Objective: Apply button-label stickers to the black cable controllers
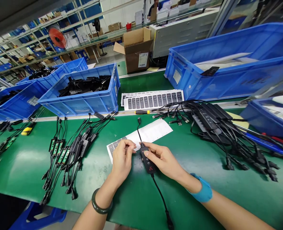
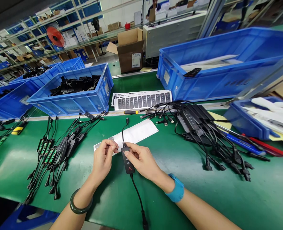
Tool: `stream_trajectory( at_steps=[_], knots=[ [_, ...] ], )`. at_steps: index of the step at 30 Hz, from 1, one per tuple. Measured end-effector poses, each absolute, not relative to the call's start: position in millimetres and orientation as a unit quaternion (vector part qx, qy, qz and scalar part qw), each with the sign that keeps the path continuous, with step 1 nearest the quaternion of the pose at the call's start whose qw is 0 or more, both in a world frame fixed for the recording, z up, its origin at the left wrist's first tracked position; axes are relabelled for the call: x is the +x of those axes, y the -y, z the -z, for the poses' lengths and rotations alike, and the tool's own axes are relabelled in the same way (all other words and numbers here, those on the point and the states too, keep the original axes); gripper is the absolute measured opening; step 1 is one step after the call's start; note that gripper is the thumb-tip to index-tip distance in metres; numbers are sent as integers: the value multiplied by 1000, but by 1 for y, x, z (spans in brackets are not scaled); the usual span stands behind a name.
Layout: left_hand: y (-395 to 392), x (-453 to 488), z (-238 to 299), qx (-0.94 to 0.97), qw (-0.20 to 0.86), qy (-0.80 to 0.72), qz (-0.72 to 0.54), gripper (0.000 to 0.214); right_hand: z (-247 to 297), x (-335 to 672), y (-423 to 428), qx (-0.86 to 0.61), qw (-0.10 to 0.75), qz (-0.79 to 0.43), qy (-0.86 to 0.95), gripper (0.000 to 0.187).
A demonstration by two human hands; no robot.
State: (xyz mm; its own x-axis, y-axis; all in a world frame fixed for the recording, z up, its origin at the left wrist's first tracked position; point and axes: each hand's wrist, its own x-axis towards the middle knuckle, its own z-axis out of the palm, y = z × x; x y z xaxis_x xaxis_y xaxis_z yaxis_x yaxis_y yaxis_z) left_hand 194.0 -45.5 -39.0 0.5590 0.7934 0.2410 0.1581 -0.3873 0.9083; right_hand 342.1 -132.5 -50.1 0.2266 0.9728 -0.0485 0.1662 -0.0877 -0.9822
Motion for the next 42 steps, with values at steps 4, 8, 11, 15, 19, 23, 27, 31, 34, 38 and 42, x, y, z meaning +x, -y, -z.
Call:
stream_trajectory(
  at_steps=[4, 8, 11, 15, 19, 23, 27, 31, 34, 38, 42],
  knots=[
    [48, 194, 37, 706, 506, -297, -397, 10, 49, 343, 132, -611, 498, -412, 457, 45],
    [51, 191, 34, 669, 529, -314, -418, 10, 41, 354, 127, -630, 501, -378, 458, 39],
    [49, 188, 36, 691, 497, -321, -416, 10, 34, 373, 121, -657, 506, -350, 434, 41],
    [49, 189, 36, 713, 479, -325, -396, 22, 27, 392, 119, -663, 529, -316, 426, 36],
    [67, 186, 20, 788, 555, -199, -180, 17, 28, 391, 121, -634, 544, -340, 432, 30],
    [96, 176, 7, 884, 455, 38, 99, 32, 31, 381, 122, -622, 532, -381, 430, 23],
    [106, 161, 5, 887, 452, 41, 89, 38, 28, 382, 123, -648, 501, -346, 457, 19],
    [94, 140, 2, 906, 400, -140, 1, 36, 5, 424, 129, -751, 438, -172, 462, 33],
    [80, 124, 9, 922, 235, -306, -33, 31, -18, 466, 128, -865, 274, 49, 418, 36],
    [63, 114, 30, 922, 58, -382, -28, 40, -23, 463, 110, -834, 209, 195, 472, 36],
    [58, 117, 44, 928, 22, -372, -27, 42, 14, 387, 77, -663, 337, -98, 661, 22]
  ],
)
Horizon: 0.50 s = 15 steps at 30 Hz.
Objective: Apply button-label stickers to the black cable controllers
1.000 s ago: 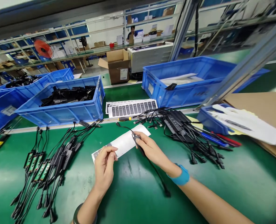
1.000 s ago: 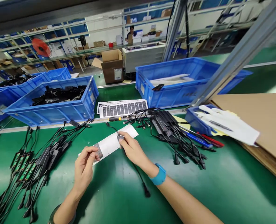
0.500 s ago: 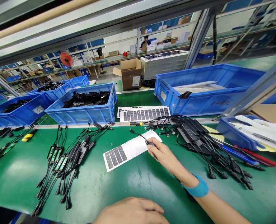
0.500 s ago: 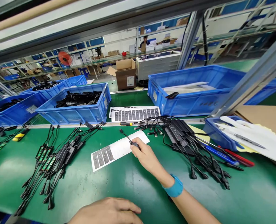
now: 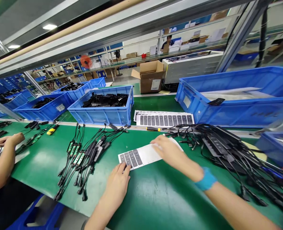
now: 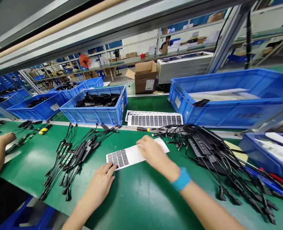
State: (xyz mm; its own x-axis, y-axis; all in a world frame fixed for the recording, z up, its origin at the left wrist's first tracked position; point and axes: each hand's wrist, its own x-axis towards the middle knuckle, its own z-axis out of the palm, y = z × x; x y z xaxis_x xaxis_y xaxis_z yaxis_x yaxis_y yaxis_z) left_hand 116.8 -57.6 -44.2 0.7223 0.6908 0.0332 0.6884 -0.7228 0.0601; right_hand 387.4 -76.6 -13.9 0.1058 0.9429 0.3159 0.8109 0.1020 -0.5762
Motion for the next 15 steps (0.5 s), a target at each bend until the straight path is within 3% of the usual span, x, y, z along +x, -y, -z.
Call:
stream_trajectory(
  at_steps=[4, 10, 15],
  knots=[
    [60, 122, 43, 920, 47, -386, -41, 36, 47, 329, 51, -612, 381, -164, 673, 10],
    [48, 123, 32, 903, 86, -416, -70, 26, 39, 338, 58, -586, 480, -203, 620, 19],
    [13, 84, 15, 804, 11, -584, -113, 34, 26, 372, 91, -617, 602, -264, 433, 31]
  ],
)
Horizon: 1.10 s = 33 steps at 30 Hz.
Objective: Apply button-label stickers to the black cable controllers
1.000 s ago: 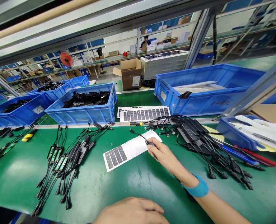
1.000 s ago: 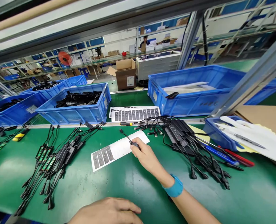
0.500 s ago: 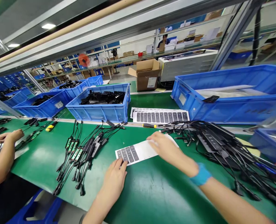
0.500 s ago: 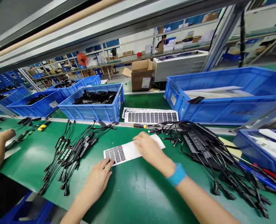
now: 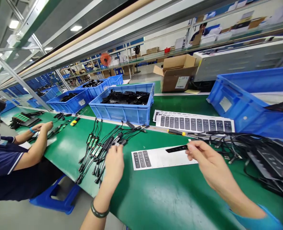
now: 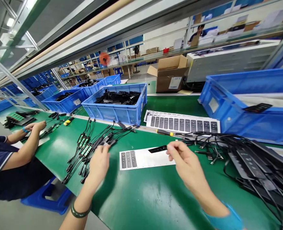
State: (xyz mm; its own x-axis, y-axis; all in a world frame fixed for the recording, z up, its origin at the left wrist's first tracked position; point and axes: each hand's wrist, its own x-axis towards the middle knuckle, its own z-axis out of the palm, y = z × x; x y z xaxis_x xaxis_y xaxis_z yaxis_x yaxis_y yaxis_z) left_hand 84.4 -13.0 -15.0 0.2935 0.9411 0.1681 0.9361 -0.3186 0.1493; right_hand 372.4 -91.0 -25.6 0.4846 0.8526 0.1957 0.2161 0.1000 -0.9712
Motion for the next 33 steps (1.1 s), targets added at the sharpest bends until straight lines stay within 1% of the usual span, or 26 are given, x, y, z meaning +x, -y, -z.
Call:
stream_trajectory(
  at_steps=[2, 4, 8, 10, 12, 13, 14, 15, 16, 17, 19, 22, 25, 30, 33],
  knots=[
    [1, 64, 10, 752, -14, -651, -105, 26, 28, 380, 102, -616, 625, -280, 389, 34],
    [-7, 47, 6, 726, -10, -682, -87, 18, 34, 383, 110, -611, 636, -293, 369, 35],
    [-14, 37, -1, 719, 18, -689, -91, 18, 44, 382, 116, -613, 634, -309, 357, 36],
    [-17, 44, -7, 721, 34, -682, -117, 16, 44, 381, 117, -611, 633, -315, 356, 37],
    [-19, 60, -13, 729, 50, -665, -156, 19, 42, 379, 117, -599, 642, -322, 355, 36],
    [-19, 71, -15, 726, 105, -648, -205, 23, 40, 378, 117, -590, 650, -324, 353, 35],
    [-18, 85, -16, 712, 197, -621, -262, 30, 39, 378, 117, -580, 659, -326, 351, 34],
    [-15, 100, -16, 683, 310, -581, -317, 37, 38, 377, 117, -571, 667, -326, 351, 33],
    [-11, 117, -14, 627, 449, -524, -362, 44, 38, 377, 117, -566, 672, -323, 351, 32],
    [-6, 135, -11, 585, 544, -478, -365, 46, 39, 377, 117, -563, 676, -319, 353, 31],
    [9, 169, -1, 541, 641, -432, -332, 45, 41, 377, 117, -561, 680, -309, 357, 29],
    [34, 207, 18, 478, 730, -392, -290, 42, 44, 378, 118, -554, 686, -311, 354, 28],
    [53, 219, 32, 436, 787, -362, -244, 42, 45, 380, 119, -542, 694, -326, 345, 26],
    [63, 209, 40, 424, 829, -315, -180, 60, 40, 381, 122, -527, 693, -348, 348, 23],
    [63, 205, 41, 415, 842, -304, -162, 65, 37, 380, 123, -537, 675, -356, 360, 24]
  ],
)
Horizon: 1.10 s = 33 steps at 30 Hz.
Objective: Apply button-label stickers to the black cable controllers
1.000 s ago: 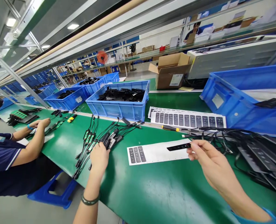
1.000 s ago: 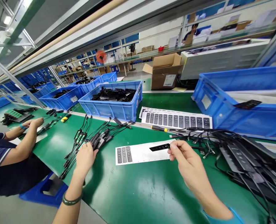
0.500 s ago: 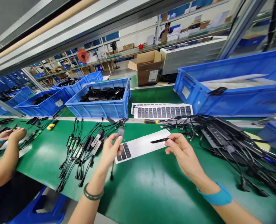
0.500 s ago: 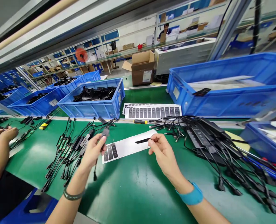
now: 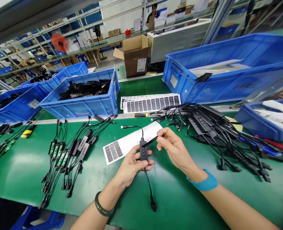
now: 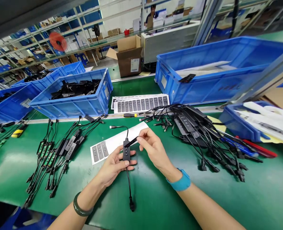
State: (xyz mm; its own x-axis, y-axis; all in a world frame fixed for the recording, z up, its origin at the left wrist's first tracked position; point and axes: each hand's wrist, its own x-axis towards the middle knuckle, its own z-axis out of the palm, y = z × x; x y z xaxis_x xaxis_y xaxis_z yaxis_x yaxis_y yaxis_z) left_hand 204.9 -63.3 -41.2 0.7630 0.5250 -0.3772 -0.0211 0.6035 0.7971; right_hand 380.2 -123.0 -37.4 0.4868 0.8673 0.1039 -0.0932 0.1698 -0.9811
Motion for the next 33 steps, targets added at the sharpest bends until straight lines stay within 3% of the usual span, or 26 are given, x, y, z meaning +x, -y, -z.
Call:
stream_trajectory(
  at_steps=[13, 33],
  knots=[
    [65, 205, 45, 411, 861, -266, -138, 71, 31, 371, 125, -573, 597, -404, 389, 28],
    [65, 205, 46, 411, 868, -245, -132, 63, 35, 368, 126, -568, 592, -440, 366, 30]
  ],
)
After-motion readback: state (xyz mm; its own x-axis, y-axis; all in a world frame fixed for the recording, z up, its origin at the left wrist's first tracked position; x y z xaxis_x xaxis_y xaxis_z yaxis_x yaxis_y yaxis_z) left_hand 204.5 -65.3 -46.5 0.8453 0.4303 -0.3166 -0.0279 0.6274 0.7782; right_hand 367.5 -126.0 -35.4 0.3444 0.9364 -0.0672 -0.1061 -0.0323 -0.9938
